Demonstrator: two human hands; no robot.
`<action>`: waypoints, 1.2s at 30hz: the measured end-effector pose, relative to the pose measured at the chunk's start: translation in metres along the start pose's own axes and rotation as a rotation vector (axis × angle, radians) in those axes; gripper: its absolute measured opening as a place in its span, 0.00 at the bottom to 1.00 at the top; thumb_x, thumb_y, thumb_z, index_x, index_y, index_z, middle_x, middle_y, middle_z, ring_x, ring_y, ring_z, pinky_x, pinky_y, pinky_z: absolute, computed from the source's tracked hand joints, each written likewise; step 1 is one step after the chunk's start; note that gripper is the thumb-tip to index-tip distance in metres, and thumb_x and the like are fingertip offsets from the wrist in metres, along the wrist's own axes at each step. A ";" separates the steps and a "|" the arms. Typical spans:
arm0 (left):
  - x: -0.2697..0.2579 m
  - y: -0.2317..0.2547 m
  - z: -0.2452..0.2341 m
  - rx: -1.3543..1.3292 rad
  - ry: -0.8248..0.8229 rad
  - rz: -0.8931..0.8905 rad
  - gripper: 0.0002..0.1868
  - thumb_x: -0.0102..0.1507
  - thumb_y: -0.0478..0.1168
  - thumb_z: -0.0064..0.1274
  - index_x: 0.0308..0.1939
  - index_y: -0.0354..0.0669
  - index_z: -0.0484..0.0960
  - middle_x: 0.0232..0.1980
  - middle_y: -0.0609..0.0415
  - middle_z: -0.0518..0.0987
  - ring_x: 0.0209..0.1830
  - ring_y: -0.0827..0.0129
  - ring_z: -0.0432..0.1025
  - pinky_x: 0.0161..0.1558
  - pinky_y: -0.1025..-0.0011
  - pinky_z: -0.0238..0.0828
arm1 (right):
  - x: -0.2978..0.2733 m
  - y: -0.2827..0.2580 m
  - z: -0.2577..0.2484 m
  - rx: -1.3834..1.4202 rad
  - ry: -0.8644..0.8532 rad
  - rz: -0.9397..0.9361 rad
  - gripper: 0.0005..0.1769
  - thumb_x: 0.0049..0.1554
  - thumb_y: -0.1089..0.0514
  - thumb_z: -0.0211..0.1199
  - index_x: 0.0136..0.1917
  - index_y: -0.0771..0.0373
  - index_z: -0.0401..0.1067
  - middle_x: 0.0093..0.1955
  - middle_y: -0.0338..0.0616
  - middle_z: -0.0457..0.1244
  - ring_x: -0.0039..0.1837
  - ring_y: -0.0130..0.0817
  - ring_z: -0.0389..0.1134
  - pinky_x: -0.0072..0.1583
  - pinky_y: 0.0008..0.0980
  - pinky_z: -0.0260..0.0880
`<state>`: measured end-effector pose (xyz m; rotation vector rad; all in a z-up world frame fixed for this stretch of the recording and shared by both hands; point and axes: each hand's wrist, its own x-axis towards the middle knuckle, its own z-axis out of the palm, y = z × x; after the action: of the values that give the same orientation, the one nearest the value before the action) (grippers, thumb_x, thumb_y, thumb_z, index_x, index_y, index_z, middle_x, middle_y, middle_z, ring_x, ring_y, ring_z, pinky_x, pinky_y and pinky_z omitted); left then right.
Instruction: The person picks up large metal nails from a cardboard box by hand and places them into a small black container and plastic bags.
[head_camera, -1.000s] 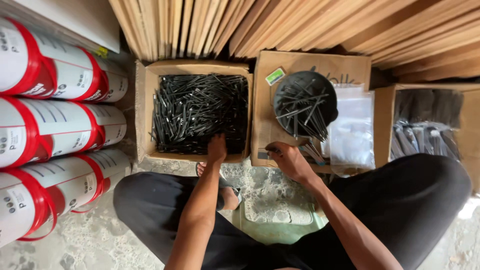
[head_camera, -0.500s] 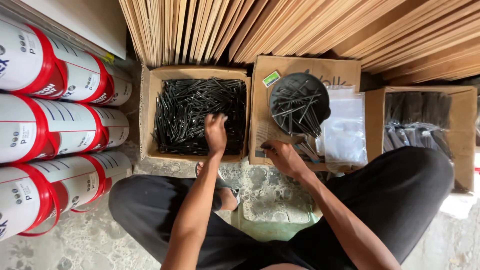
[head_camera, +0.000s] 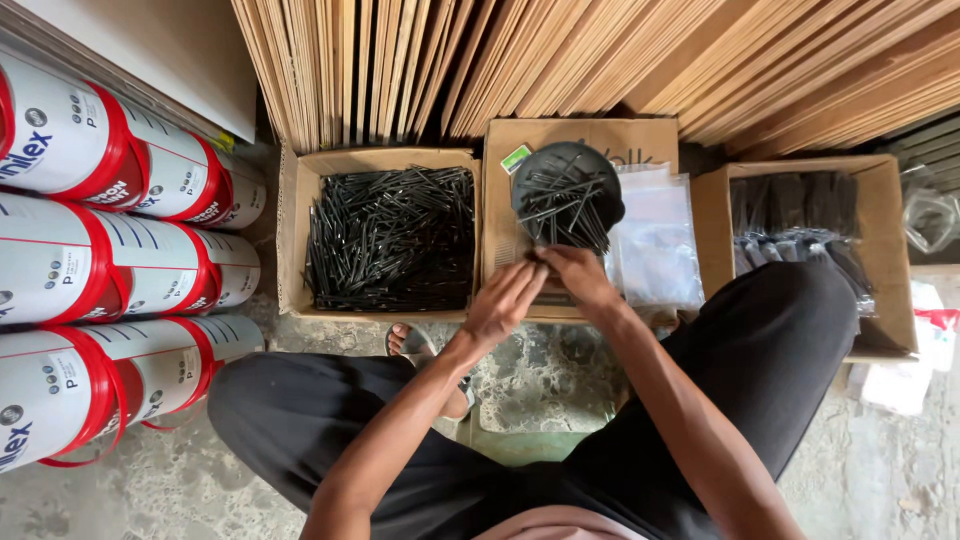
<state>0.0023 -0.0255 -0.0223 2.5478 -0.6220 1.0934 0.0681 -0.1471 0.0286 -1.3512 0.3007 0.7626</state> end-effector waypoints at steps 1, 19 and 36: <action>0.009 0.004 -0.007 -0.033 -0.034 0.007 0.17 0.59 0.25 0.39 0.51 0.34 0.72 0.42 0.44 0.73 0.41 0.58 0.69 0.40 0.69 0.67 | 0.012 0.009 -0.010 -0.087 0.037 -0.043 0.18 0.53 0.51 0.60 0.49 0.68 0.71 0.39 0.48 0.64 0.41 0.36 0.67 0.44 0.33 0.70; 0.018 -0.026 -0.017 -0.096 -0.115 -0.329 0.14 0.58 0.26 0.44 0.47 0.40 0.73 0.35 0.51 0.72 0.36 0.62 0.70 0.36 0.70 0.68 | 0.044 0.010 -0.062 -0.123 0.236 -0.340 0.14 0.52 0.65 0.59 0.53 0.69 0.67 0.42 0.47 0.63 0.43 0.29 0.63 0.45 0.25 0.70; -0.103 -0.102 0.015 -0.095 -0.401 -0.854 0.15 0.54 0.24 0.45 0.44 0.36 0.73 0.36 0.44 0.74 0.38 0.51 0.72 0.40 0.60 0.71 | 0.033 -0.004 -0.045 -0.285 0.206 -0.323 0.13 0.54 0.66 0.56 0.53 0.69 0.67 0.42 0.48 0.64 0.42 0.30 0.67 0.44 0.24 0.72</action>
<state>-0.0015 0.0835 -0.1182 2.5215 0.3357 0.2560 0.1045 -0.1790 0.0013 -1.7024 0.1320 0.4056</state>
